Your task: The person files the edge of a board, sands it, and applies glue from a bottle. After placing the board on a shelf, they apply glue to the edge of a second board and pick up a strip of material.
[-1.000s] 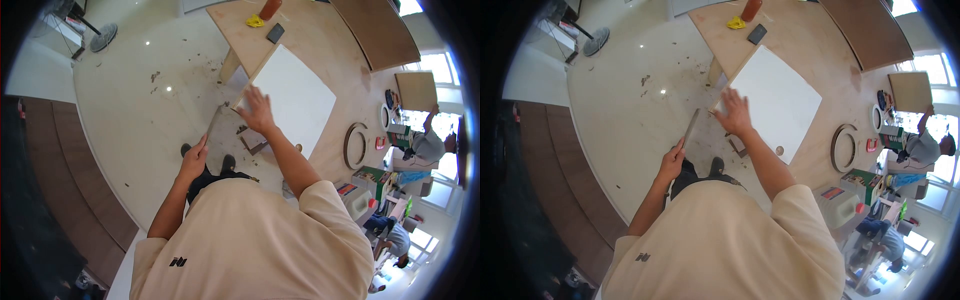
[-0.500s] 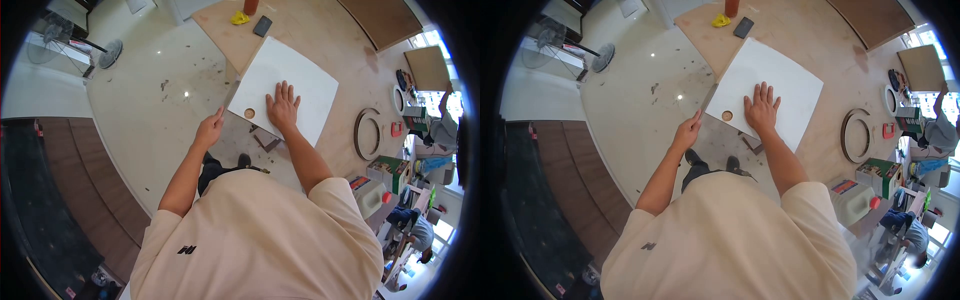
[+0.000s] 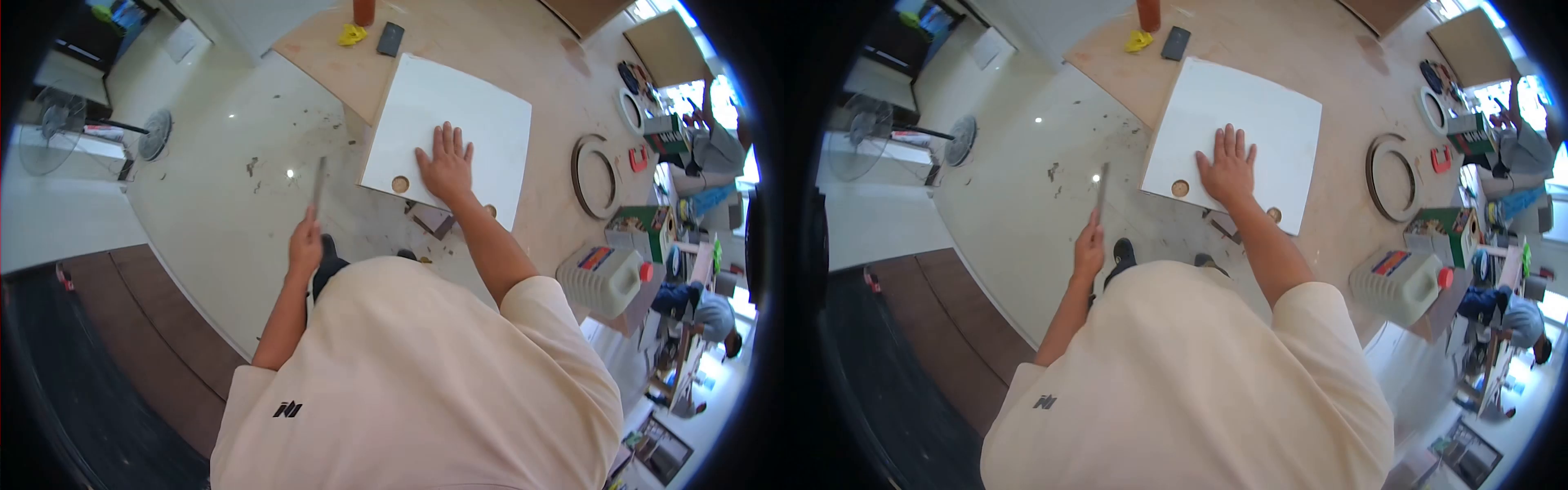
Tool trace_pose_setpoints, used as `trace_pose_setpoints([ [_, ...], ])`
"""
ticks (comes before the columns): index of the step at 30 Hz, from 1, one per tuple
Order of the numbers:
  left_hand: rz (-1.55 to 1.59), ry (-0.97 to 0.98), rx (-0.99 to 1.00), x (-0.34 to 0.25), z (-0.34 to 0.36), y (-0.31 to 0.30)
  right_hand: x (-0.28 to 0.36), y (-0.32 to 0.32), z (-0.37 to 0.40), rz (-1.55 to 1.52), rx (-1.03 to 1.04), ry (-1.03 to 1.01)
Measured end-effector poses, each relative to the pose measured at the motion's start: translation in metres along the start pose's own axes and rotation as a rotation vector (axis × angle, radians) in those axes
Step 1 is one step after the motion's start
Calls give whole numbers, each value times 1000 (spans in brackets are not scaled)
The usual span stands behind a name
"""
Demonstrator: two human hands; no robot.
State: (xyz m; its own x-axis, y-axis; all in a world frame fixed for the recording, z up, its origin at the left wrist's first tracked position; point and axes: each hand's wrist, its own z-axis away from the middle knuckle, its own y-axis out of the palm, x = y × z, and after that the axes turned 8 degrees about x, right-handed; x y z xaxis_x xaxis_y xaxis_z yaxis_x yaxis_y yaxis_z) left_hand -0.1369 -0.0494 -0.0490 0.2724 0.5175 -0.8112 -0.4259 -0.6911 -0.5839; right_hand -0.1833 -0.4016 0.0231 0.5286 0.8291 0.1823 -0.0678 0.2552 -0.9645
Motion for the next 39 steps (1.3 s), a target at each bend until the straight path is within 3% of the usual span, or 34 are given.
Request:
trace_pose_setpoints([
  [2,47,-63,2,54,27,-27,31,11,17,50,12,-56],
  [6,-180,-453,232,123,74,-109,95,31,48,45,0,-189],
  [10,-237,-614,342,172,96,-171,112,37,58,62,-61,-195],
  [13,-285,-633,429,178,84,-200,107,30,63,83,-61,-263],
  [23,-193,-342,520,203,-7,-196,103,20,59,-19,-22,-258],
  [25,-214,-324,565,172,-21,-195,106,23,57,-57,-31,-249],
  [30,-171,-167,545,171,-24,-189,106,24,60,-197,-65,-219],
  [33,-177,-215,558,173,-9,-192,111,27,61,-291,-126,-175],
  [36,-92,-396,604,206,9,-194,119,31,48,-370,-156,-29],
  [39,-56,-526,618,258,30,-195,164,16,36,-159,-75,243],
])
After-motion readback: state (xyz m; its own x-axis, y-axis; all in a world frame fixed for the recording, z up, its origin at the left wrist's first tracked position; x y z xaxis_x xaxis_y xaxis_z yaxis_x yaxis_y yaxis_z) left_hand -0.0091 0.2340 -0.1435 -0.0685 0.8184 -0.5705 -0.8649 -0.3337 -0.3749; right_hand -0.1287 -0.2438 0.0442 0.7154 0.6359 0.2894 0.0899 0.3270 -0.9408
